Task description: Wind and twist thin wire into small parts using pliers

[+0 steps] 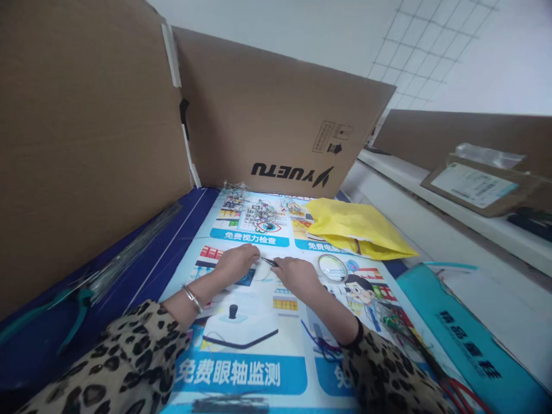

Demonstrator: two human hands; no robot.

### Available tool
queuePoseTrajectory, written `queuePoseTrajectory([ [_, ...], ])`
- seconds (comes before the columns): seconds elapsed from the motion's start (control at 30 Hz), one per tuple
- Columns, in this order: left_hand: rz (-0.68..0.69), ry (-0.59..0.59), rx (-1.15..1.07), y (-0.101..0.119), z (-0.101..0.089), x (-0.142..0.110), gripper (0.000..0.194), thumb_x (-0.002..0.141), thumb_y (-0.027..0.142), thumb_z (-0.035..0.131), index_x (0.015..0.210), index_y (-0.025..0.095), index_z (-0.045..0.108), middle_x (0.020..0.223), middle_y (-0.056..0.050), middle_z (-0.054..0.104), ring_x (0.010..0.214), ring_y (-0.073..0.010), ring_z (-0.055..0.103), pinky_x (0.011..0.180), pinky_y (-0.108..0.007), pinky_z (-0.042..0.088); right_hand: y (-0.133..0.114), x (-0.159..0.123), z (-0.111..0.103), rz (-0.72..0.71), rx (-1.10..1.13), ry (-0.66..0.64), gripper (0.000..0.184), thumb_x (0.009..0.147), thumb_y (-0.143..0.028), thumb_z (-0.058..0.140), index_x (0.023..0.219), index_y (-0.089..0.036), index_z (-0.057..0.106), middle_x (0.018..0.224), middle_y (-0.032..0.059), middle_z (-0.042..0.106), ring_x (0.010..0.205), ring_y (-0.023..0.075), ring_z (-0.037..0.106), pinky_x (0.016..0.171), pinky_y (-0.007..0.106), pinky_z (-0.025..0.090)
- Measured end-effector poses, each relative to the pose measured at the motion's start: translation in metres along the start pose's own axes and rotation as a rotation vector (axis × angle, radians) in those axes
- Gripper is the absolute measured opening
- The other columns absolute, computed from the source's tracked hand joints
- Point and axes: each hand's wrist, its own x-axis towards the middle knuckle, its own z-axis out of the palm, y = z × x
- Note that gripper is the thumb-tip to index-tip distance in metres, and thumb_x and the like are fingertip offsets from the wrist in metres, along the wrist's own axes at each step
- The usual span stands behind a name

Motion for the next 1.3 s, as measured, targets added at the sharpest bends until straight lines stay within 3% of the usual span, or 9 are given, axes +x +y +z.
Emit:
queuePoseTrajectory([
  [0.27,-0.098,0.058,-0.045,0.0017,0.0032,0.0006,0.019,0.085,0.028,0.039,0.088,0.024,0.057,0.088,-0.001,0.066,0.08,-0.0172,0.058,0.063,-0.025,0.036,0.0011,0.0015,-0.0003,0.037,0.026,0.027,0.034,0.091,-0.043,0.03,0.097,-0.023,0.058,0.093,0.0039,0.066,0.083,0.0188,0.062,0.062,0.026,0.038],
  [1.07,-0.041,0.097,-0.11,-0.0031,0.0033,0.0054,0.021,0.085,0.025,0.041,0.083,0.023,0.062,0.086,-0.001,0.065,0.081,-0.0155,0.058,0.069,-0.023,0.039,0.0006,0.0012,-0.001,0.015,0.022,0.013,0.034,0.091,-0.044,0.031,0.102,-0.025,0.058,0.095,0.0038,0.067,0.085,0.0191,0.062,0.064,0.026,0.038],
  [1.3,-0.12,0.124,-0.168,-0.0029,0.003,0.0008,0.022,0.084,0.032,0.044,0.099,0.024,0.058,0.082,0.0,0.066,0.074,-0.0155,0.059,0.061,-0.023,0.039,0.0041,0.0018,-0.0009,0.048,0.062,0.021,0.038,0.092,-0.044,0.026,0.105,-0.025,0.056,0.096,0.0032,0.067,0.085,0.0185,0.061,0.064,0.026,0.037],
])
